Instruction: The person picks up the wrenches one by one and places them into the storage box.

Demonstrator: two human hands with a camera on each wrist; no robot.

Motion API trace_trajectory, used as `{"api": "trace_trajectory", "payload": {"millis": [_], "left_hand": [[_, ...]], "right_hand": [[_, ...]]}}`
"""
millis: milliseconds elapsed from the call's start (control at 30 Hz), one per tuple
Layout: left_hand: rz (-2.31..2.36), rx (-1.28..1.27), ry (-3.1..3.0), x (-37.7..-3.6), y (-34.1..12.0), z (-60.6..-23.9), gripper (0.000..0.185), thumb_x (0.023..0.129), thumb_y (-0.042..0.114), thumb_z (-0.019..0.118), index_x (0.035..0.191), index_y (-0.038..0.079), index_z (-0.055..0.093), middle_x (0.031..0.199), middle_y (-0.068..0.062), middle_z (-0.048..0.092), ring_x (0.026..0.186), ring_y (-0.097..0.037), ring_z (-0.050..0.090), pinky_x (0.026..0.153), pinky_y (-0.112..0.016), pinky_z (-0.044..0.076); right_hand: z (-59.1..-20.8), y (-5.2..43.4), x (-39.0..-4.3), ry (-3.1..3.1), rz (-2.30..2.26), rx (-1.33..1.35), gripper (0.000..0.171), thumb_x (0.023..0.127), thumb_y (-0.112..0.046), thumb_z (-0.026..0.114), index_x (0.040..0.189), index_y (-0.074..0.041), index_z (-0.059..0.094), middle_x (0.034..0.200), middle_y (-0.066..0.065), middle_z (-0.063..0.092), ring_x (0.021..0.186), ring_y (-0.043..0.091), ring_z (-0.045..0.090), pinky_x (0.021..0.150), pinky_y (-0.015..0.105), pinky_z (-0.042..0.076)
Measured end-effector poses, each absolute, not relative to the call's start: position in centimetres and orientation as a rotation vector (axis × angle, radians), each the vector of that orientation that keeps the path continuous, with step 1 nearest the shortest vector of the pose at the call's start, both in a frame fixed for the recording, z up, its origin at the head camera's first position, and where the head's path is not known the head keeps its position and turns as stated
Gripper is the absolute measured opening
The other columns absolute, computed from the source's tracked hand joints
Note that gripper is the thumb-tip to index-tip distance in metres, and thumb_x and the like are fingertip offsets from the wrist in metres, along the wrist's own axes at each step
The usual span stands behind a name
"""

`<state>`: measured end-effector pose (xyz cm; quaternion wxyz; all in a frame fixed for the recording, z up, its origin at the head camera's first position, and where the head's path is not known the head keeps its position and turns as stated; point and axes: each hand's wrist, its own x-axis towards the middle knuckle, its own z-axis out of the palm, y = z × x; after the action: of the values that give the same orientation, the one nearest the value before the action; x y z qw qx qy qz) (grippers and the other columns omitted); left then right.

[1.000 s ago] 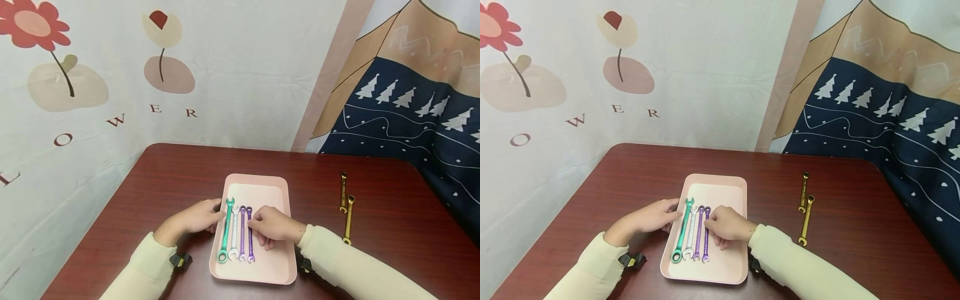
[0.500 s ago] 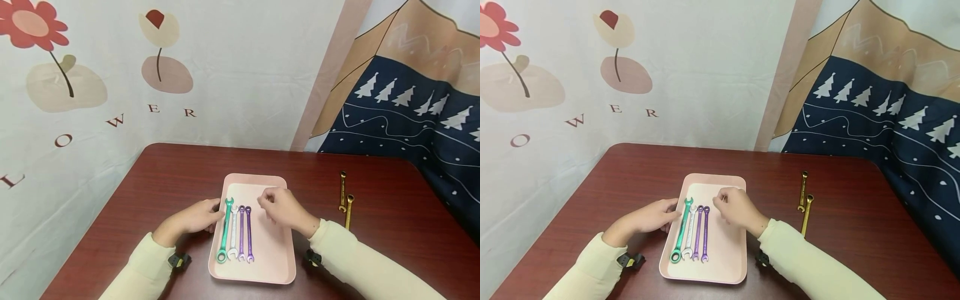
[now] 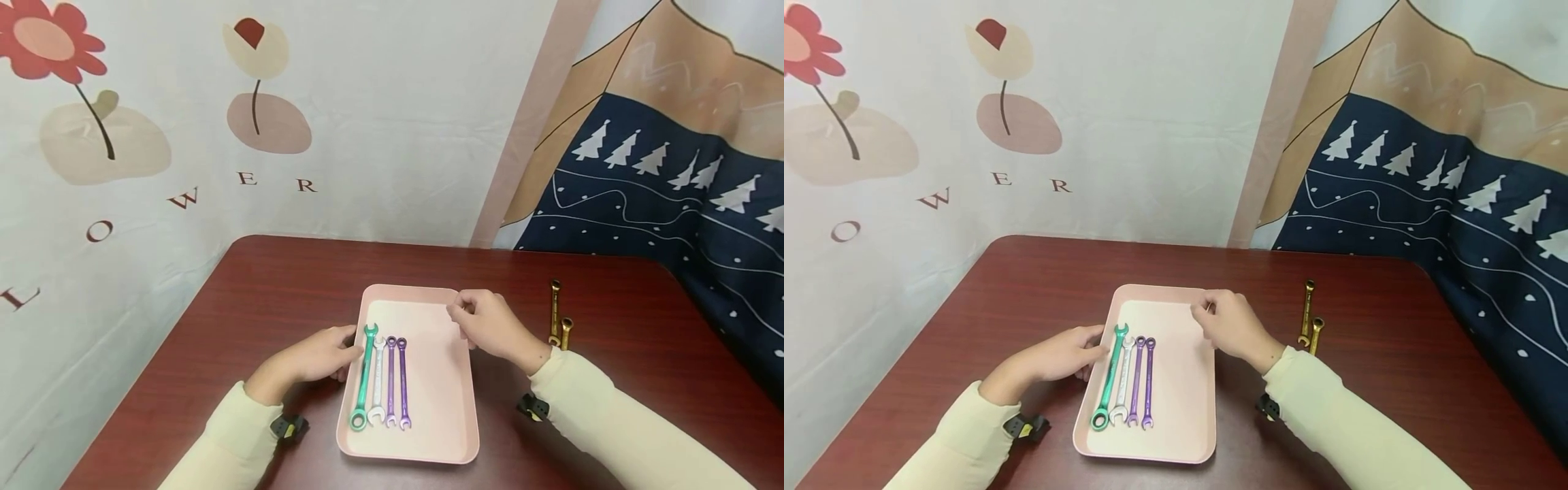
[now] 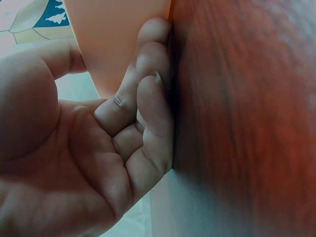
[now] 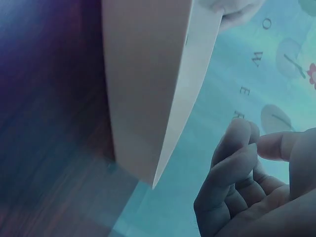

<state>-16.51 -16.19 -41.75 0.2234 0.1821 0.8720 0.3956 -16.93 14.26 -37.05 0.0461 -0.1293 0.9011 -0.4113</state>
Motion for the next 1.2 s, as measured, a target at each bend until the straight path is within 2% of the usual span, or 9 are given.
{"api": "trace_trajectory", "payload": {"millis": [200,400,700,967,1200], "left_hand": [[1.077,0.501,2.411,-16.9,-16.3,-41.9,0.033,0.100,0.020,0.052,0.128,0.002,0.056,0.061,-0.003,0.061,0.051,-0.015,0.058,0.052,-0.031,0.051],[1.069,0.489,2.414,-16.9,-16.2,-42.0,0.031,0.101,0.020,0.051,0.127,0.004,0.056,0.061,-0.002,0.061,0.052,-0.015,0.058,0.052,-0.031,0.051],[1.067,0.497,2.417,-16.8,-16.2,-41.8,0.035,0.102,0.020,0.051,0.132,0.003,0.054,0.060,-0.002,0.061,0.051,-0.015,0.058,0.052,-0.031,0.050],[1.089,0.503,2.400,-16.7,-16.3,-41.5,0.039,0.101,0.020,0.053,0.136,0.002,0.052,0.061,-0.004,0.061,0.051,-0.016,0.058,0.052,-0.032,0.050],[1.100,0.492,2.387,-16.8,-16.3,-41.3,0.045,0.102,0.019,0.053,0.142,0.001,0.047,0.062,-0.004,0.061,0.052,-0.016,0.057,0.052,-0.033,0.050]], "right_hand": [[-36.7,16.1,-17.7,2.823,-1.180,-0.325,0.023,0.101,-0.021,0.056,0.086,-0.006,0.067,0.061,0.012,0.061,0.047,0.022,0.059,0.054,0.033,0.051],[-36.5,18.0,-18.3,2.881,-1.121,-0.273,0.024,0.101,-0.024,0.056,0.087,-0.006,0.066,0.060,0.010,0.061,0.048,0.022,0.059,0.058,0.033,0.049],[-36.0,19.6,-18.8,2.915,-1.090,-0.231,0.024,0.101,-0.026,0.055,0.087,-0.010,0.066,0.062,0.010,0.062,0.049,0.020,0.059,0.057,0.034,0.050],[-35.4,20.9,-19.3,2.917,-1.049,-0.209,0.024,0.102,-0.025,0.053,0.089,-0.008,0.065,0.066,0.013,0.063,0.053,0.024,0.061,0.050,0.032,0.047],[-35.2,22.3,-19.6,2.947,-1.020,-0.183,0.025,0.102,-0.024,0.054,0.087,-0.007,0.065,0.067,0.014,0.063,0.052,0.020,0.060,0.048,0.031,0.046]]}}
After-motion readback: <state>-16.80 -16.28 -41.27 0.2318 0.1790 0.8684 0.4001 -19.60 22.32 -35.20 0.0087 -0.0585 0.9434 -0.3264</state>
